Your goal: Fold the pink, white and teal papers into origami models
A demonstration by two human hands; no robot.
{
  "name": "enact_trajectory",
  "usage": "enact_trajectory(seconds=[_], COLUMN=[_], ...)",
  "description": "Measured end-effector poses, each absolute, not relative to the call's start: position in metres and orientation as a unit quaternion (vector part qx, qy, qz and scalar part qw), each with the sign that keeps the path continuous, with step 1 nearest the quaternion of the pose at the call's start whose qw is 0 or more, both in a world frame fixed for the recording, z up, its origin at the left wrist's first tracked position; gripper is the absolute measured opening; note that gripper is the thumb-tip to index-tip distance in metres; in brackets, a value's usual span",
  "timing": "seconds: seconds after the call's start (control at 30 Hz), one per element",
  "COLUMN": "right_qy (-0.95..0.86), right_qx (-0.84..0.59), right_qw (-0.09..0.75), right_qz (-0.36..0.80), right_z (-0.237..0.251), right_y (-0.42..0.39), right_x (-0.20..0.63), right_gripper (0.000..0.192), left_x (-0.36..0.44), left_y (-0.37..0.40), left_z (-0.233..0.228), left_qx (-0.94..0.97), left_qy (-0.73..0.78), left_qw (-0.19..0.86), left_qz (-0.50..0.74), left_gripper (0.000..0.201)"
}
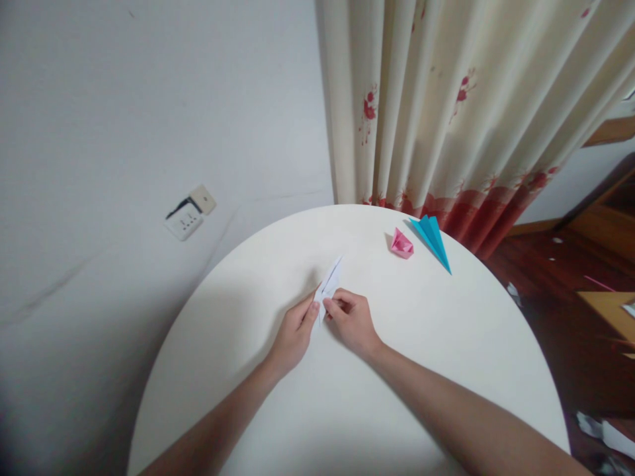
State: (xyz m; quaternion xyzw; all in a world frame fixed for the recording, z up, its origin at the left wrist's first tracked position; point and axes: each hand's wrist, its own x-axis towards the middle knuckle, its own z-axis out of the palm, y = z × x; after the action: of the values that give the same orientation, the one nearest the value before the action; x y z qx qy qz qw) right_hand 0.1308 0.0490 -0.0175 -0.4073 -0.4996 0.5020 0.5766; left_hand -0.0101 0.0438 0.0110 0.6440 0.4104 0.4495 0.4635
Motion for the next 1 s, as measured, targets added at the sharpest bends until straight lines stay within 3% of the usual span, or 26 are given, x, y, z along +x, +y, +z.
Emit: enact_trajectory(seconds=[0.2,0.33,0.57,0.77,0.93,1.0], right_qy=[-0.494,-0.507,-0.491,-0.458,-0.404,-0.415], right_qx=[-0.416,-0.399,-0.398,-0.382,-0.361,-0.372], right_qw=[0.599,0.626,0.606,0.616,0.626,0.604], right_qz=[0.473,0.438,0.483,0.515,0.561,0.569], right_z=[-0.020,-0.021,-0.024,-0.021,-0.018,-0.018], right_y=[0.050,0.051,0.051,0.052,0.054,0.055], right_x=[0.132,0.133,0.132,0.130,0.130,0.131], right_gripper=[0.023,0.021,0.022,0.023,0.037,0.029], left_x=[-0.015,-0.017,-0.021,-0.017,-0.017,-0.018], left_y=[0.049,0.049,0.055,0.055,0.053,0.053], left_z=[0.012,0.015,0.012,0.008,0.007,0.005], left_qx=[0.542,0.489,0.575,0.523,0.541,0.550], left_qy=[0.418,0.400,0.452,0.442,0.461,0.473], left_qw=[0.563,0.629,0.486,0.513,0.482,0.465], left_qz=[0.463,0.453,0.478,0.518,0.512,0.508], left_gripper=[0.030,0.035,0.023,0.021,0.022,0.025])
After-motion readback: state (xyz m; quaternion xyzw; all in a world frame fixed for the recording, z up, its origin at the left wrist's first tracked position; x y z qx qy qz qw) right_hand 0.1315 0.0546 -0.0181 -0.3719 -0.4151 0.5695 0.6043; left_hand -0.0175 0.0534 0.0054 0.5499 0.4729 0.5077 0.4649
